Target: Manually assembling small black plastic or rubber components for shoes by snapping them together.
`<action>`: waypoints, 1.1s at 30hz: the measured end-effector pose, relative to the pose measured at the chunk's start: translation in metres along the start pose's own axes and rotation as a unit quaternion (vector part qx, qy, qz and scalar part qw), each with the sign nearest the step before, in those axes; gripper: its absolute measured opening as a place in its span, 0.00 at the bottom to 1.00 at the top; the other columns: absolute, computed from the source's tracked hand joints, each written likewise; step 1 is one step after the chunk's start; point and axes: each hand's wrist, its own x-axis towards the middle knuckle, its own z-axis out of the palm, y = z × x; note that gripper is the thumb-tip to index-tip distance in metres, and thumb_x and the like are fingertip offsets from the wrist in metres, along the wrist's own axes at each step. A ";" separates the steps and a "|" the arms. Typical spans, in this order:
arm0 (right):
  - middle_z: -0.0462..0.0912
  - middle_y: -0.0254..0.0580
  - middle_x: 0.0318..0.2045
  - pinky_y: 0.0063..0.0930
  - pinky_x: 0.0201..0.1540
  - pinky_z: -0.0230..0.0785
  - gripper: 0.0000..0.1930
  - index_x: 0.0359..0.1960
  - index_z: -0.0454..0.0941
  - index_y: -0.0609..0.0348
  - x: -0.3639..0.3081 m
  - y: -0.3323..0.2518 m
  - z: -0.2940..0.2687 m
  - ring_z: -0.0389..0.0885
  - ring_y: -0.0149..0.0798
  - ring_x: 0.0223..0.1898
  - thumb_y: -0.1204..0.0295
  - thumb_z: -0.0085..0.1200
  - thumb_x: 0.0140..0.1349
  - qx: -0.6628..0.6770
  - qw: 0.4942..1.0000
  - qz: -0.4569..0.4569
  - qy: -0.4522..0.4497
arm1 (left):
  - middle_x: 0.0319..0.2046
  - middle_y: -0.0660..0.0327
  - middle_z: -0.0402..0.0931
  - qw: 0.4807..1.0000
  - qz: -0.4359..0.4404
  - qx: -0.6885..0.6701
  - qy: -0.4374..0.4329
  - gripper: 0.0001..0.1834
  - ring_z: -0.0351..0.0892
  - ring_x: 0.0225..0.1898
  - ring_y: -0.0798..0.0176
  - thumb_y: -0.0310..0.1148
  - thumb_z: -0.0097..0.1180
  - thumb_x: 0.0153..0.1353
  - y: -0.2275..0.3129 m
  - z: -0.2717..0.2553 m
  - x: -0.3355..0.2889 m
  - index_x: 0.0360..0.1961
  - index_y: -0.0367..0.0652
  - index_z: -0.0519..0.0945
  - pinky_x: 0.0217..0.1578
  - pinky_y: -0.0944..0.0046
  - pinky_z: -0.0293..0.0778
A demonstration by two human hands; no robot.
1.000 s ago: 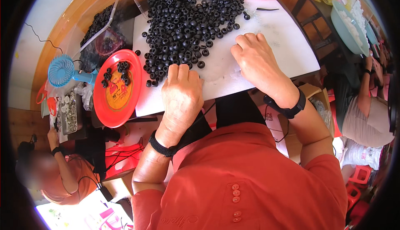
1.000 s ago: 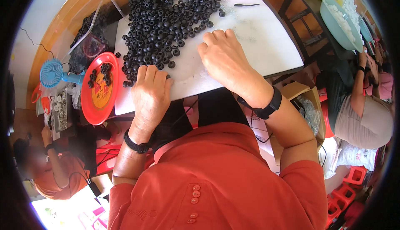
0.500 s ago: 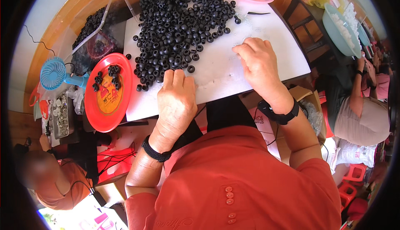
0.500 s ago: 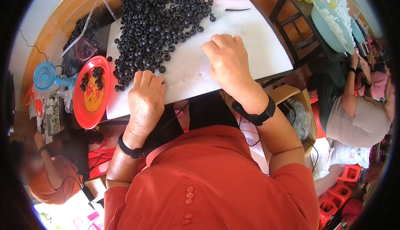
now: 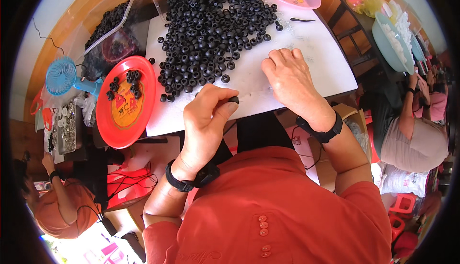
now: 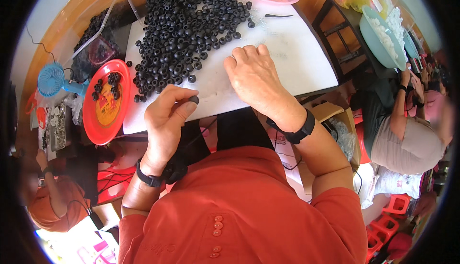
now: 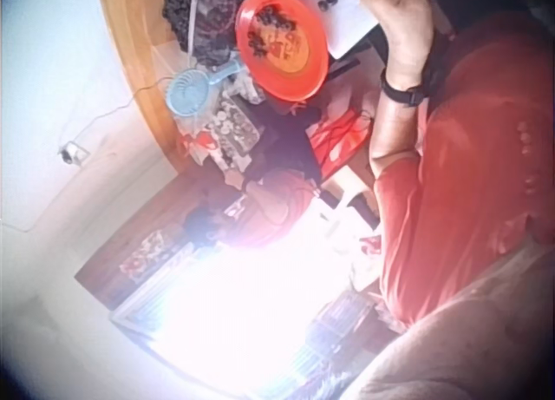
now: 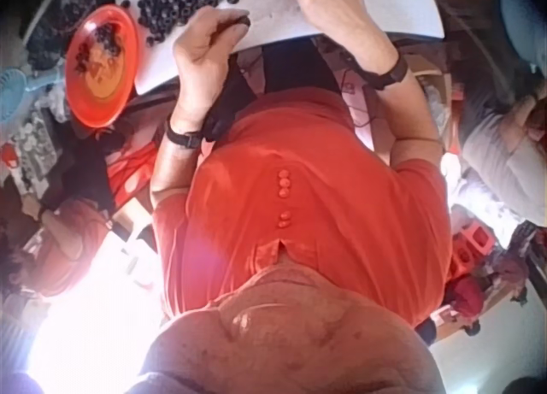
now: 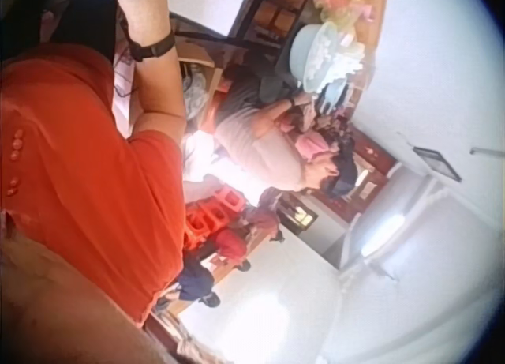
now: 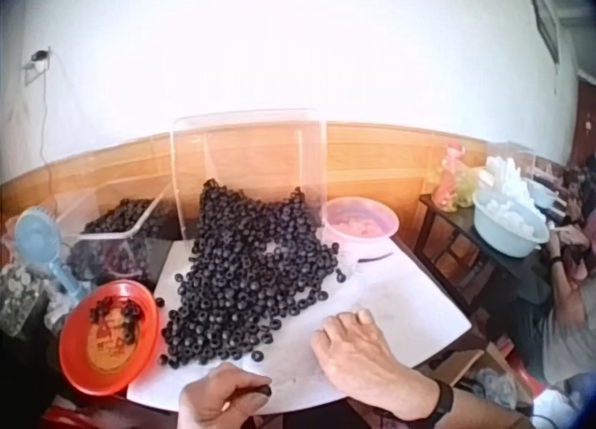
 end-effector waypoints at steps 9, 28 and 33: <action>0.77 0.43 0.32 0.37 0.40 0.68 0.09 0.36 0.78 0.58 0.013 -0.029 -0.024 0.76 0.48 0.36 0.84 0.55 0.55 0.391 0.918 0.007 0.067 | 0.34 0.59 0.80 0.887 -0.284 -0.363 -0.037 0.11 0.72 0.25 0.72 0.20 0.54 0.64 -0.003 0.005 0.000 0.47 0.31 0.81 0.24 0.74 0.68; 0.81 0.33 0.27 0.21 0.35 0.72 0.04 0.32 0.79 0.61 0.013 -0.056 -0.019 0.79 0.27 0.29 0.79 0.63 0.59 0.774 0.551 0.303 -0.079 | 0.28 0.60 0.80 0.834 -0.305 -0.460 0.003 0.08 0.74 0.23 0.72 0.22 0.58 0.65 -0.005 0.001 -0.002 0.44 0.32 0.81 0.20 0.74 0.68; 0.80 0.34 0.26 0.21 0.33 0.72 0.04 0.32 0.78 0.61 0.033 -0.048 -0.027 0.79 0.26 0.26 0.75 0.58 0.65 0.695 0.633 0.316 -0.130 | 0.31 0.58 0.80 0.794 -0.301 -0.528 0.019 0.08 0.76 0.27 0.71 0.22 0.57 0.65 -0.014 0.003 -0.005 0.44 0.31 0.81 0.21 0.73 0.70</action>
